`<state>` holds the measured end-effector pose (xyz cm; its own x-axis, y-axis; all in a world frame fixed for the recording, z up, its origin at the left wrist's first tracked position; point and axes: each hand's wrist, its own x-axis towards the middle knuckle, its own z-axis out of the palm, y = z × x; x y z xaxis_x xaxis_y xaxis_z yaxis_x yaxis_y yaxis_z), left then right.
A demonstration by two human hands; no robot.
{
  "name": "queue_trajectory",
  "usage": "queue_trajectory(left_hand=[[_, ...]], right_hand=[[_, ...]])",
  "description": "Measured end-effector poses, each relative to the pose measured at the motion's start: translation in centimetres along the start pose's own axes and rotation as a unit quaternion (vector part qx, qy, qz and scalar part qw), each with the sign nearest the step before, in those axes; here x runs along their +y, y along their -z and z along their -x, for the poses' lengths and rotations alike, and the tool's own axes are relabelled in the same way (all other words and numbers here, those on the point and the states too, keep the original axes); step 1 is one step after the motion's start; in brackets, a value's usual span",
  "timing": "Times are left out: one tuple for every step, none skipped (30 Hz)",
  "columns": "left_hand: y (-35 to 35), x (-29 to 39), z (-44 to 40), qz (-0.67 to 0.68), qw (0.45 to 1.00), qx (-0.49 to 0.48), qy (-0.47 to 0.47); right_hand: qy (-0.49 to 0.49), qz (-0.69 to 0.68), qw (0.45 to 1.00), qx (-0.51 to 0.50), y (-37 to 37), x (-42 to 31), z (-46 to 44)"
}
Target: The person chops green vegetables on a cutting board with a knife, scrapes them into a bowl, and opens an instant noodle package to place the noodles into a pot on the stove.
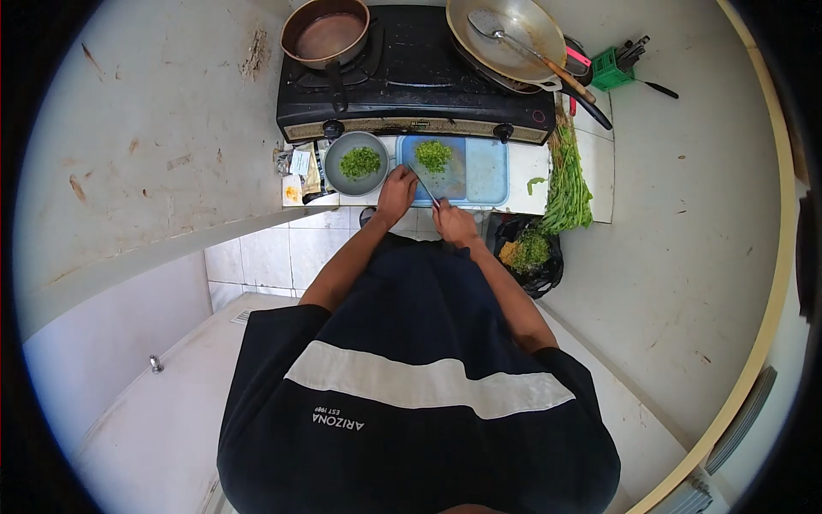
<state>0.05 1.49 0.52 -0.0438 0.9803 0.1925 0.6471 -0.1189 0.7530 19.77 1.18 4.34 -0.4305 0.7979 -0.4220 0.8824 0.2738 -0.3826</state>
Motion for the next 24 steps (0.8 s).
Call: queue_trajectory(left_hand=[[-0.1,0.0,0.1,-0.007,1.0,0.003,-0.008],[-0.1,0.0,0.2,-0.009,1.0,0.004,-0.007],[-0.2,0.0,0.3,-0.009,1.0,0.003,0.008],[-0.2,-0.1,0.3,-0.01,1.0,0.001,0.024],[-0.3,-0.1,0.3,-0.012,1.0,0.001,0.023],[-0.4,-0.1,0.1,0.024,0.998,0.012,0.051],[-0.6,-0.1,0.1,0.059,0.995,0.022,0.078],[-0.7,0.0,0.2,0.058,0.995,0.021,0.078],[-0.6,0.3,0.1,0.069,0.993,0.028,0.097],[-0.4,0.5,0.0,0.079,0.99,0.034,0.115],[-0.3,0.8,-0.1,0.078,0.99,0.033,0.115],[-0.4,0.7,-0.1,0.076,0.989,0.03,0.122],[-0.5,0.6,-0.2,0.074,0.988,0.027,0.129],[-0.6,0.5,-0.2,0.074,0.989,0.027,0.129],[-0.7,0.4,-0.2,0.078,0.988,0.031,0.126],[-0.7,0.4,-0.1,0.083,0.988,0.036,0.123],[-0.7,0.3,-0.1,0.082,0.988,0.035,0.123],[-0.7,0.2,-0.1,0.072,0.991,0.03,0.111],[-0.6,0.2,-0.1,0.061,0.993,0.025,0.099],[-0.5,0.2,-0.1,0.06,0.993,0.025,0.098],[-0.5,0.2,0.0,0.046,0.994,0.02,0.099],[-0.4,0.2,0.0,0.033,0.994,0.015,0.1],[-0.3,0.1,0.0,0.033,0.994,0.015,0.1],[-0.2,0.0,0.1,0.02,0.997,0.01,0.075]], right_hand=[[0.005,-0.007,1.0,0.001,0.1,-0.3,-0.5],[0.011,-0.014,1.0,0.002,0.2,-0.4,-0.8],[0.012,-0.015,1.0,0.003,0.2,-0.4,-0.9],[0.02,-0.019,1.0,0.001,0.3,-0.3,-0.9],[0.028,-0.023,0.999,0.0,0.4,-0.1,-0.9],[0.029,-0.024,0.999,0.0,0.3,0.2,-0.8],[0.03,-0.025,0.999,0.001,0.2,0.6,-0.6],[0.031,-0.026,0.999,0.002,0.1,1.0,-0.5],[0.031,-0.027,0.999,0.002,-0.2,1.4,-0.5],[0.039,-0.027,0.999,0.024,-0.5,1.7,-0.4],[0.048,-0.027,0.997,0.045,-0.9,2.0,-0.4],[0.047,-0.028,0.997,0.045,-0.9,2.1,-0.4],[0.049,-0.022,0.998,0.042,-0.9,2.2,-0.3],[0.051,-0.017,0.998,0.04,-0.9,2.2,-0.4],[0.051,-0.018,0.998,0.04,-0.7,2.0,-0.4],[0.052,-0.015,0.998,0.037,-0.6,1.9,-0.3],[0.053,-0.012,0.998,0.034,-0.5,1.7,-0.2],[0.053,-0.013,0.998,0.034,-0.6,1.6,-0.2],[0.061,-0.006,0.997,0.037,-0.7,1.6,-0.1],[0.07,0.002,0.997,0.04,-0.8,1.5,-0.2],[0.07,0.001,0.997,0.04,-1.0,1.5,-0.3],[0.071,-0.011,0.997,0.034,-1.2,1.5,-0.6],[0.072,-0.022,0.997,0.027,-1.3,1.5,-0.9],[0.072,-0.023,0.997,0.027,-1.4,1.3,-1.3]])
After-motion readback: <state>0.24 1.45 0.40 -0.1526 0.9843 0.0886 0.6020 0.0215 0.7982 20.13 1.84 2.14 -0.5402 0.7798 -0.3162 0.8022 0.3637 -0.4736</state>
